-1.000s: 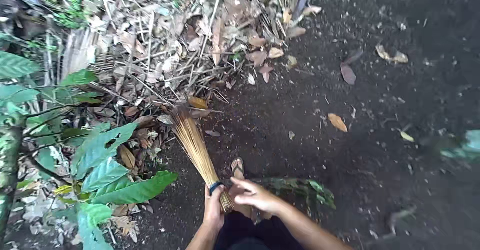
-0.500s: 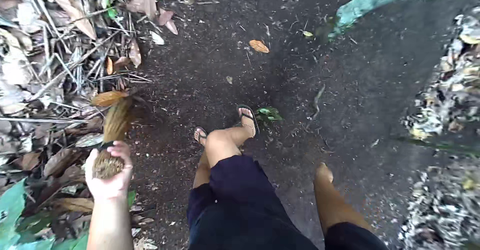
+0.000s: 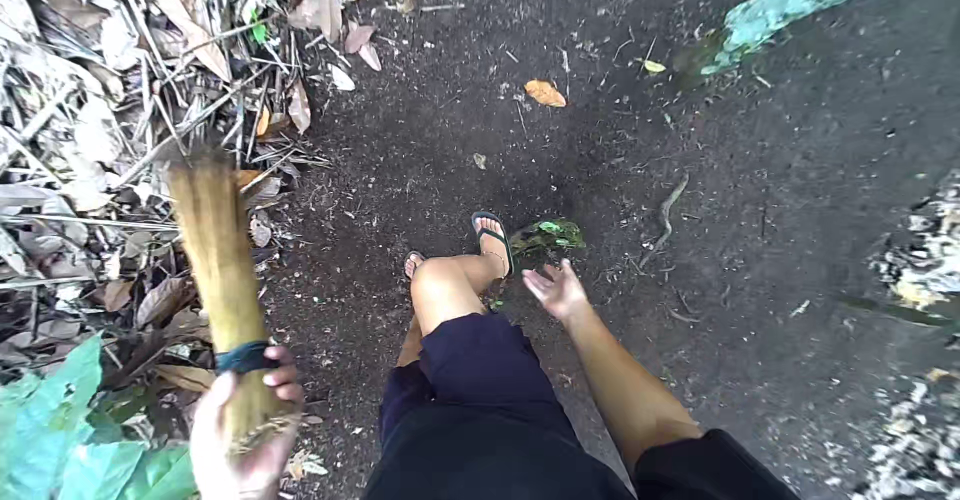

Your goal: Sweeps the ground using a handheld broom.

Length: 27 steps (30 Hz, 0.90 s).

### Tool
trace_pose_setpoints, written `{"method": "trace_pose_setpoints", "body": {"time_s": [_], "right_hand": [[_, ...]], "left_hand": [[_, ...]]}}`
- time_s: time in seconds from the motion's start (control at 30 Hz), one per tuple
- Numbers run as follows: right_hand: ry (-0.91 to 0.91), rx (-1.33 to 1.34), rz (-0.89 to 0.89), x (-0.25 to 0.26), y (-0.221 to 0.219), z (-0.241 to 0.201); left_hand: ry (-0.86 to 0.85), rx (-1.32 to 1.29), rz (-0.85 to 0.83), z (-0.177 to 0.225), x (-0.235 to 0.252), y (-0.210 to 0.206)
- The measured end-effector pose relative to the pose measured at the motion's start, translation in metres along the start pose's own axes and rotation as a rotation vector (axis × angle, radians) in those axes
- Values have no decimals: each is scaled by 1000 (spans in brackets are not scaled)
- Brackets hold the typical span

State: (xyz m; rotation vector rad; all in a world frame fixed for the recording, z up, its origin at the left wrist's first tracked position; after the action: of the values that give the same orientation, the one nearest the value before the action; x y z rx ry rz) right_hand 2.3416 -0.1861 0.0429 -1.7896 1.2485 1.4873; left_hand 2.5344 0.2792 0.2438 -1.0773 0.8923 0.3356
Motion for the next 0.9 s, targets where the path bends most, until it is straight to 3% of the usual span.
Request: {"method": "trace_pose_setpoints", "body": {"time_s": [0.07,0.13,0.23,0.33,0.4,0.5,0.6,0.67,0.77,0.9], "right_hand": [[35,1,137,8,36,-16],[49,-107,179,8,36,-26],[61,-245,21,-1,-14,-42],[96,-342,-142,-12,-59,-67],[120,-421,-154,-11,-66,-87],[156,-596,-147,1,-63,-116],[153,-839,-136,7,-53,-135],[137,-940,-153,11,-50,-144],[98,-949,-161,17,-34,-163],[93,-876,-122,25,-16,-201]], "left_hand": [[80,11,50,-35,1,0],[181,-35,114,-72,4,-3],[326,-138,152,-106,27,-2],[330,-119,251,-83,71,16],[189,8,370,-36,100,33],[-192,233,463,48,131,36],[-555,583,456,84,132,29],[-698,661,423,88,126,7],[-720,617,274,57,111,-68],[-485,557,112,-61,110,-179]]}}
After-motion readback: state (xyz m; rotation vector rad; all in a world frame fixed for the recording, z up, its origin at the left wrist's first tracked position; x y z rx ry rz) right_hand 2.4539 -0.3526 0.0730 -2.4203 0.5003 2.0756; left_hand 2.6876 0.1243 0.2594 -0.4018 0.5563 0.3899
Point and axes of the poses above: each hand's wrist, its own x-axis towards the middle knuckle, its own y-axis out of the back of the hand, z = x × y, the point moved 10 cm from there along x, towards the middle knuckle, and after that the axes turned 9 degrees about -x, right-handed, at the moved point
